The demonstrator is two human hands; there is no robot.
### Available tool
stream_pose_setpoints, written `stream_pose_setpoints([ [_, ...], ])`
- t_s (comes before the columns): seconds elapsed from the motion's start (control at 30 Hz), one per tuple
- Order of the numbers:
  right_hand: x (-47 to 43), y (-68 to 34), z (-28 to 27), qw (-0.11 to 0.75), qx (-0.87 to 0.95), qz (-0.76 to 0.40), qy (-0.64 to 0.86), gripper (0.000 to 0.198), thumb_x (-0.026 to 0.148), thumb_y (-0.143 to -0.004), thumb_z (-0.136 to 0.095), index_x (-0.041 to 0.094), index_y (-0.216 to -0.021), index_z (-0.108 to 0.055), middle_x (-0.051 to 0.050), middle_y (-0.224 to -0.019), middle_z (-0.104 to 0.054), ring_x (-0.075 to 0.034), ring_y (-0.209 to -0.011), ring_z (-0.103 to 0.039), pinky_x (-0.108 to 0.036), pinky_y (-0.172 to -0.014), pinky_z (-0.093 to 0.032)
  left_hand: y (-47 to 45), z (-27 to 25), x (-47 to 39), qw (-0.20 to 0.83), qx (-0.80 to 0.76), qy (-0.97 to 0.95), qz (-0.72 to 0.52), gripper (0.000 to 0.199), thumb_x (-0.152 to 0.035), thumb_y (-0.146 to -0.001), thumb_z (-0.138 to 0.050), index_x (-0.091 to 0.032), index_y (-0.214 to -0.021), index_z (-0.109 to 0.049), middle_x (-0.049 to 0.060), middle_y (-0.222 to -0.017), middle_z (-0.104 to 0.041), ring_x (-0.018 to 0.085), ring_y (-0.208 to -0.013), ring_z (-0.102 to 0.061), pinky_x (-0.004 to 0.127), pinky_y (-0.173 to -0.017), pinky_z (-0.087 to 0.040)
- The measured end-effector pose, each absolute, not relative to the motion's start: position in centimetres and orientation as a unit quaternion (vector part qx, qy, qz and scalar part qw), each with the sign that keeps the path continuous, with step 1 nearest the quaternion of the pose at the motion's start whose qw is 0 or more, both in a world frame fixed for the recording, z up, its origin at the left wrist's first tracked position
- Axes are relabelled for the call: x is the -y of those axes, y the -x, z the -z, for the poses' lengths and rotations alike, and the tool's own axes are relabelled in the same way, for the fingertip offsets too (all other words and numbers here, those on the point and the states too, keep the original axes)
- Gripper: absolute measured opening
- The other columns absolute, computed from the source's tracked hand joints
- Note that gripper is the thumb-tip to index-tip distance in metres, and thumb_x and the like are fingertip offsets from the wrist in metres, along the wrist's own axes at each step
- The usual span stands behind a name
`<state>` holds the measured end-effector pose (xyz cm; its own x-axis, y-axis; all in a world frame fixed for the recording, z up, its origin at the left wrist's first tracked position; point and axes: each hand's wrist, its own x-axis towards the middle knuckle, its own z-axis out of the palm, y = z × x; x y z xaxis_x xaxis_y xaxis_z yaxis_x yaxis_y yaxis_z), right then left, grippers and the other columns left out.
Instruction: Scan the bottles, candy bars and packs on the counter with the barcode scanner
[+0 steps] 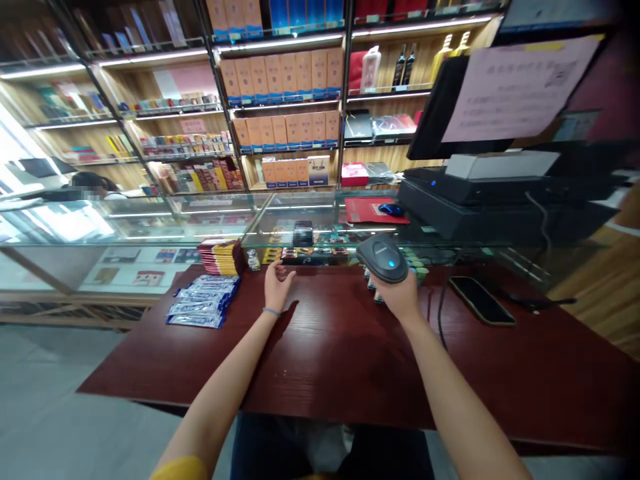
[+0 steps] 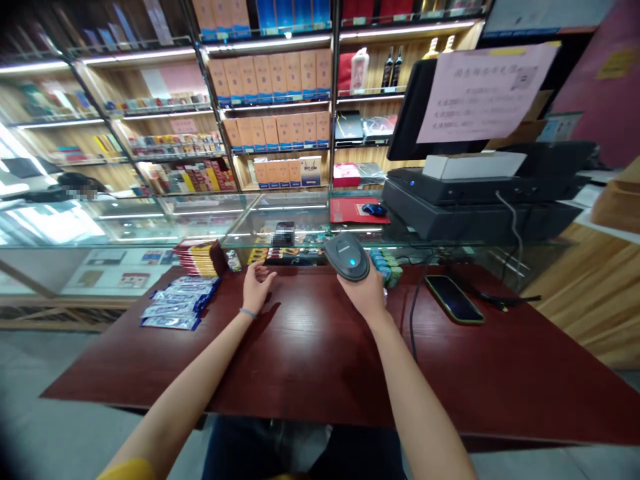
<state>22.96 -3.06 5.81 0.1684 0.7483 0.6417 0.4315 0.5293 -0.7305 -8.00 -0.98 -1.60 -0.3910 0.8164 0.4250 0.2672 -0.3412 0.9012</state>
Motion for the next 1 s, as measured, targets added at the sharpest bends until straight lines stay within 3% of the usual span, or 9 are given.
stream_pose_setpoints([
  [0.2, 3.5, -19.7, -4.1, 0.597, 0.662, -0.114, 0.439, 0.037, 0.04, -0.075, -0.079, 0.02, -0.103, -0.067, -0.016, -0.108, -0.077, -0.032, -0.099, -0.075, -0.05, -0.093, -0.059, 14.2, 2.8, 0.2, 0.093, -0.595, -0.442, -0.665, 0.063, -0.032, -0.078, -0.082, -0.02, -0.133, -0.055, 0.014, -0.128, -0.051, 0.028, -0.118, -0.056, 0.043, -0.101, -0.051],
  [0.33, 3.8, -17.9, -2.8, 0.576, 0.683, -0.129, 0.431, 0.047, 0.042, -0.074, -0.078, 0.02, -0.113, -0.066, -0.014, -0.105, -0.078, -0.031, -0.093, -0.076, -0.046, -0.086, -0.062, 16.6, 3.2, -0.5, 0.05, -0.608, -0.45, -0.653, 0.072, -0.026, -0.075, -0.083, -0.02, -0.14, -0.052, 0.016, -0.137, -0.049, 0.032, -0.136, -0.044, 0.05, -0.119, -0.036],
  [0.43, 3.8, -17.0, -2.2, 0.554, 0.696, -0.126, 0.44, 0.051, 0.044, -0.072, -0.078, 0.02, -0.115, -0.065, -0.012, -0.098, -0.078, -0.031, -0.087, -0.076, -0.046, -0.083, -0.062, 17.5, 3.3, -1.1, 0.053, -0.613, -0.462, -0.638, 0.077, -0.022, -0.074, -0.083, -0.019, -0.144, -0.05, 0.017, -0.141, -0.047, 0.035, -0.142, -0.038, 0.052, -0.126, -0.026],
  [0.7, 3.4, -16.1, -0.6, 0.514, 0.72, -0.114, 0.453, 0.051, 0.044, -0.072, -0.076, 0.02, -0.116, -0.068, -0.011, -0.088, -0.078, -0.034, -0.084, -0.077, -0.046, -0.079, -0.062, 18.8, 3.7, -3.9, 0.112, -0.646, -0.478, -0.585, 0.101, -0.017, -0.066, -0.085, -0.019, -0.156, -0.038, 0.023, -0.157, -0.032, 0.042, -0.154, -0.025, 0.059, -0.126, -0.02],
  [1.0, 3.4, -16.4, -0.3, 0.491, 0.727, -0.129, 0.462, 0.044, 0.041, -0.072, -0.077, 0.022, -0.11, -0.066, -0.009, -0.088, -0.078, -0.03, -0.08, -0.077, -0.04, -0.073, -0.062, 18.7, 4.5, -4.7, 0.097, -0.633, -0.502, -0.581, 0.066, -0.008, -0.081, -0.066, -0.013, -0.145, -0.049, 0.023, -0.14, -0.052, 0.035, -0.135, -0.048, 0.052, -0.121, -0.031],
])
